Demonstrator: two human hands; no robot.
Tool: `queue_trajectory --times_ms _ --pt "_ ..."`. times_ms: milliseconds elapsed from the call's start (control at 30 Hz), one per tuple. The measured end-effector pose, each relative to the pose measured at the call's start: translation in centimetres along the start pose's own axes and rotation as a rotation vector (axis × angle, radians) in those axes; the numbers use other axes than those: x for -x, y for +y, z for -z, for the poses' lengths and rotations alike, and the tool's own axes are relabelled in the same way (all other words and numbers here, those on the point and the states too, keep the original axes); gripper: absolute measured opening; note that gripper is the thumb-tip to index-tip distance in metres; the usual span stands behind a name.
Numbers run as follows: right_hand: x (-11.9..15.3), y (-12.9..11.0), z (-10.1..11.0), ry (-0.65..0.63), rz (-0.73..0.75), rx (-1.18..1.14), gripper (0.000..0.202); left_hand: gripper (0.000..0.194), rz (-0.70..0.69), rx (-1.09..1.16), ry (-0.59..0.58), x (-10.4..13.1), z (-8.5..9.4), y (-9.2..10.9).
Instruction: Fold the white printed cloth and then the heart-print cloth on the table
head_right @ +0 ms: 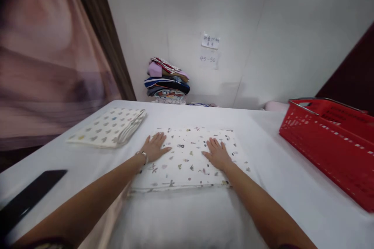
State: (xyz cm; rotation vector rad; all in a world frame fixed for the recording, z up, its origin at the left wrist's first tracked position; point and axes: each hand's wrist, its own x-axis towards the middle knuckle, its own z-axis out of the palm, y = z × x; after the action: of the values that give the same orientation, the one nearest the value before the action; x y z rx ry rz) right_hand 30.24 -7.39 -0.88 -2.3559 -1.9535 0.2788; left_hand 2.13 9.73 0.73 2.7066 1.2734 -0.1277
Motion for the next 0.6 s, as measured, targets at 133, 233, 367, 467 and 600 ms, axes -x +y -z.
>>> queue_trajectory --times_ms 133,233,367,467,600 --pt "1.3 -0.2 0.4 0.056 -0.006 0.036 0.068 0.082 0.025 0.072 0.002 1.5 2.1 0.8" --pt "3.9 -0.1 -0.5 0.137 0.068 0.077 0.066 0.082 -0.055 0.054 0.092 4.7 1.8 1.3" --pt "6.4 0.1 -2.6 0.114 0.073 0.094 0.067 0.08 -0.088 0.085 0.097 8.1 -0.7 1.4" --pt "6.5 0.5 -3.3 0.134 0.063 0.098 0.066 0.079 -0.071 0.122 0.084 8.4 -1.3 1.4" --pt "6.2 1.6 -3.1 0.131 0.053 0.095 0.067 0.081 -0.042 0.214 0.019 8.6 0.2 1.9"
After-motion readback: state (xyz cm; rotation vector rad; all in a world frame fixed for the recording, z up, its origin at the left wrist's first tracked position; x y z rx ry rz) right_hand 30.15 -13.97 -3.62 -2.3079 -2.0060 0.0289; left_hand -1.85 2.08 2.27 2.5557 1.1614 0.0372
